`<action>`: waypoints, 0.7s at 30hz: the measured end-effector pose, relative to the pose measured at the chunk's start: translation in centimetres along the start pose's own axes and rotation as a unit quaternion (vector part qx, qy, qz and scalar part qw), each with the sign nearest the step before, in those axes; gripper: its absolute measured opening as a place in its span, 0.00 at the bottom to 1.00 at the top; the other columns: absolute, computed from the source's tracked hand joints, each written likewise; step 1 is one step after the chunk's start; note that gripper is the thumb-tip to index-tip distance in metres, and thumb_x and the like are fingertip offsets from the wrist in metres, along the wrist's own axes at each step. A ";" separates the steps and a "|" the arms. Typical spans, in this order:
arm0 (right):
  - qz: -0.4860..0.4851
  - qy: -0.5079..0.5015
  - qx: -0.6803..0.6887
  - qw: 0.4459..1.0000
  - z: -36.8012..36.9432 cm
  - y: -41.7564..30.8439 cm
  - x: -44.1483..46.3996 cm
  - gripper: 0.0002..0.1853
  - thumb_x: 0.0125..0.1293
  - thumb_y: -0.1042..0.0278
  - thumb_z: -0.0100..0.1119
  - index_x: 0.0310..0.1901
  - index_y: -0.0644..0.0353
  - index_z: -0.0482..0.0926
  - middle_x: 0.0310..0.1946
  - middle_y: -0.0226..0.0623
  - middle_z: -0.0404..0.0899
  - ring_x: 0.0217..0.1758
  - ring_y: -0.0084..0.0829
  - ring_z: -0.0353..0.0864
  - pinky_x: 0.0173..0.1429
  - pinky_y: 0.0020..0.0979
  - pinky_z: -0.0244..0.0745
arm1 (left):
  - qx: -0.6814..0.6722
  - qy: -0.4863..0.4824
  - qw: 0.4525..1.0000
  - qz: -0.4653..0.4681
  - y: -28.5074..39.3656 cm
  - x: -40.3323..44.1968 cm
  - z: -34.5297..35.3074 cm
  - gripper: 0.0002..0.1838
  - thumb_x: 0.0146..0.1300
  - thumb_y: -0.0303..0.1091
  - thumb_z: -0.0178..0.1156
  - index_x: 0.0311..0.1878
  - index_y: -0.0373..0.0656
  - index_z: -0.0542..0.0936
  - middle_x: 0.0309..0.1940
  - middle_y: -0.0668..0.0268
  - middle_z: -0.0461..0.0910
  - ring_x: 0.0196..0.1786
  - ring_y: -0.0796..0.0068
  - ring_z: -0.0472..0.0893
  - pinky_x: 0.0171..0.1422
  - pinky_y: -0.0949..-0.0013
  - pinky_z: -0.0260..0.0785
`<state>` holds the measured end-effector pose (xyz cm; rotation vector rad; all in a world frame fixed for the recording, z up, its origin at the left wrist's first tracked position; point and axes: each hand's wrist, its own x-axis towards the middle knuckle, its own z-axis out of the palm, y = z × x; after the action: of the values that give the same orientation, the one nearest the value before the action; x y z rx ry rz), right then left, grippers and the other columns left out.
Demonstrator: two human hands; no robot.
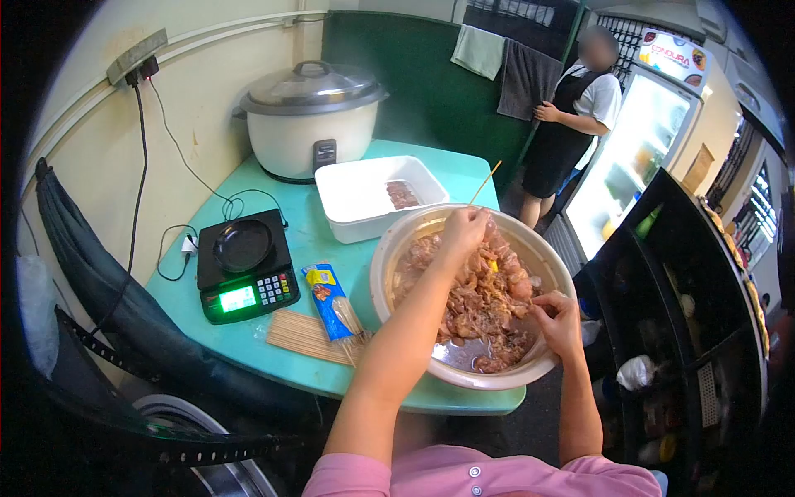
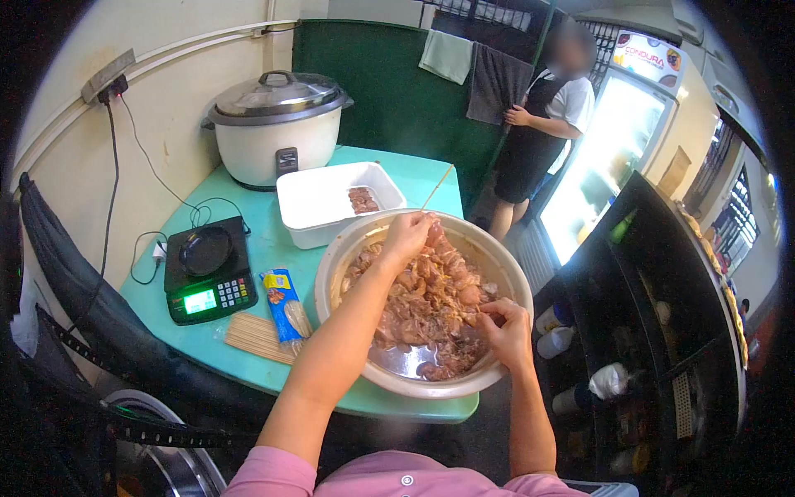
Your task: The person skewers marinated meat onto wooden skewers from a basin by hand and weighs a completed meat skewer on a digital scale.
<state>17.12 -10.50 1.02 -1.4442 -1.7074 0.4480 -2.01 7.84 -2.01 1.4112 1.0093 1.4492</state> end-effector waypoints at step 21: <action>0.003 -0.003 -0.031 1.000 -0.1 0.2 0.0 0.06 0.52 0.76 0.65 0.31 0.69 0.82 0.24 0.36 0.80 0.26 0.22 0.77 0.32 0.25 0.70 | 0.212 0.024 0.974 0.072 2.6 -1.9 -0.6 0.20 0.66 0.49 0.55 0.35 0.42 0.85 0.30 0.56 0.84 0.37 0.58 0.84 0.44 0.61 0.73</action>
<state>17.33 -10.43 0.93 -1.4932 -1.7355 0.4058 -2.73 5.21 -0.15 1.7898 1.3271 1.4300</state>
